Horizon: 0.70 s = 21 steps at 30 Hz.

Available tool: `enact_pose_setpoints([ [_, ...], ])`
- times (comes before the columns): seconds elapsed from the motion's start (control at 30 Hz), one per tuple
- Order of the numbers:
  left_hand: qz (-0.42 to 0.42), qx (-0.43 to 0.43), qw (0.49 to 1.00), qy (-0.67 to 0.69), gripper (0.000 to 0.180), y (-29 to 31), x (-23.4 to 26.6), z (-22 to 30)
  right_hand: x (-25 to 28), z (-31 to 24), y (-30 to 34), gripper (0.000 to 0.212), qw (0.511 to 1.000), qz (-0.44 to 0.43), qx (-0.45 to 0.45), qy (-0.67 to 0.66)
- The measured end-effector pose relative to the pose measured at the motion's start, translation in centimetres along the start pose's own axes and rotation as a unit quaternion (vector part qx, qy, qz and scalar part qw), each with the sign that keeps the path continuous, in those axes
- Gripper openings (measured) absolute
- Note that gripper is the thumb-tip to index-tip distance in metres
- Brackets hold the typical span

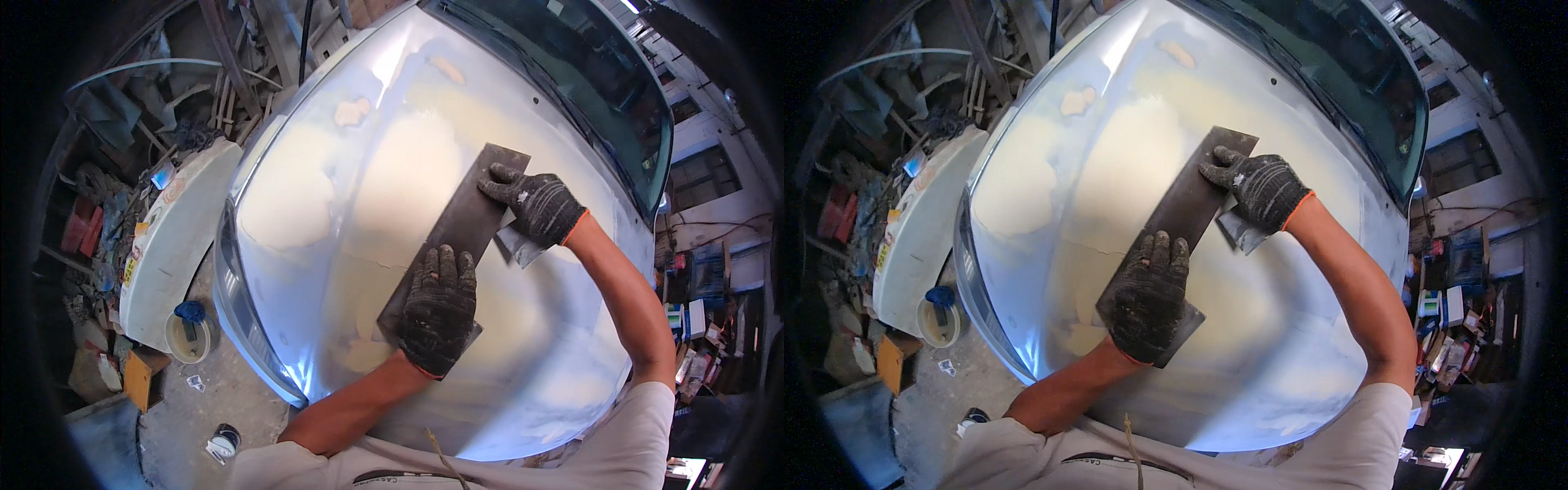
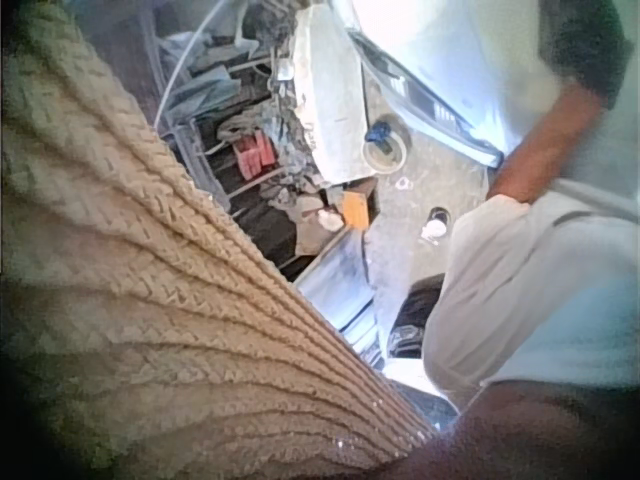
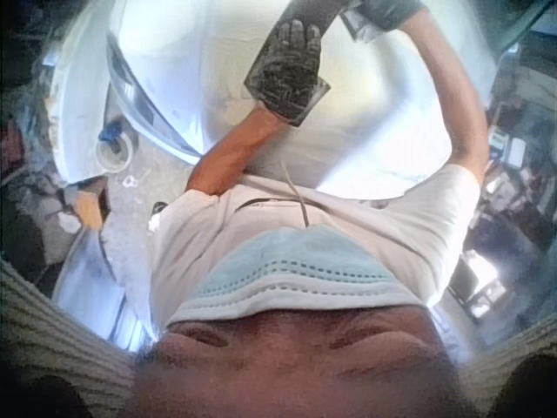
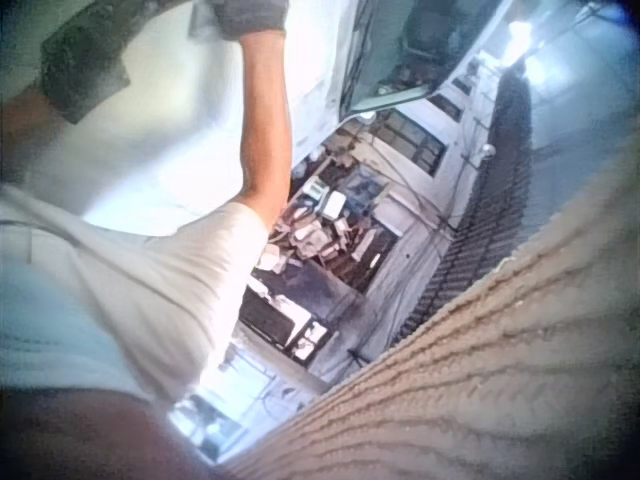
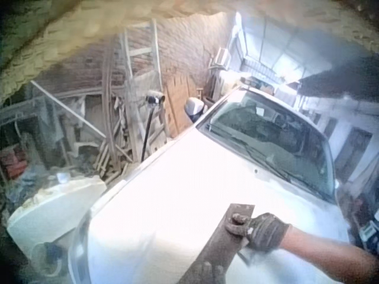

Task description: The person sands the hood and front fender of a silver car using a sanding block and sandpaper. They work across the hood surface and along the fender edge, moving the sanding block in consistent strokes.

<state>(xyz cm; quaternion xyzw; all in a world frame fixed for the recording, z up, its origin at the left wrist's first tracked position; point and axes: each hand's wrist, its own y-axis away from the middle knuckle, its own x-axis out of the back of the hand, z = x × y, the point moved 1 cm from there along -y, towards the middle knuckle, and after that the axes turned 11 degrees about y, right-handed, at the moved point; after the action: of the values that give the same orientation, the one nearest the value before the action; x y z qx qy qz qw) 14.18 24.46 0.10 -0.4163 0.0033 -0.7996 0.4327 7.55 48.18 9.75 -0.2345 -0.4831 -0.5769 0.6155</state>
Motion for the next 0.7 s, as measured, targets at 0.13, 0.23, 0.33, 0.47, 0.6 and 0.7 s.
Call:
enact_pose_setpoints([
  [0.13, 0.097, -0.023, 0.993, 0.062, 0.062, -0.6, 2.1, -1.9, 2.9, 0.9, -3.2, 0.066, 0.995, 0.078, 0.059, 0.024],
  [0.23, 0.174, -0.021, 0.981, 0.080, 0.045, -1.0, 4.4, -4.7, 3.8, -0.5, -7.9, 0.061, 0.992, 0.080, 0.049, 0.081],
  [0.33, 0.175, -0.006, 0.981, 0.081, 0.045, -1.1, 5.5, -6.8, 4.3, -2.1, -11.4, 0.052, 0.989, 0.127, 0.077, 0.021],
  [0.47, 0.183, 0.010, 0.980, 0.075, 0.050, -1.4, 5.4, -8.3, 4.2, -2.9, -14.0, 0.046, 0.994, 0.077, 0.078, 0.016],
  [0.6, 0.177, 0.007, 0.982, 0.057, 0.050, -1.5, 4.8, -8.6, 3.3, -3.1, -14.9, 0.047, 0.996, 0.055, 0.068, 0.001],
  [0.7, 0.146, 0.019, 0.989, 0.035, 0.050, -1.4, 4.6, -8.3, 2.5, -3.1, -14.2, 0.050, 0.995, 0.065, 0.064, -0.037],
])
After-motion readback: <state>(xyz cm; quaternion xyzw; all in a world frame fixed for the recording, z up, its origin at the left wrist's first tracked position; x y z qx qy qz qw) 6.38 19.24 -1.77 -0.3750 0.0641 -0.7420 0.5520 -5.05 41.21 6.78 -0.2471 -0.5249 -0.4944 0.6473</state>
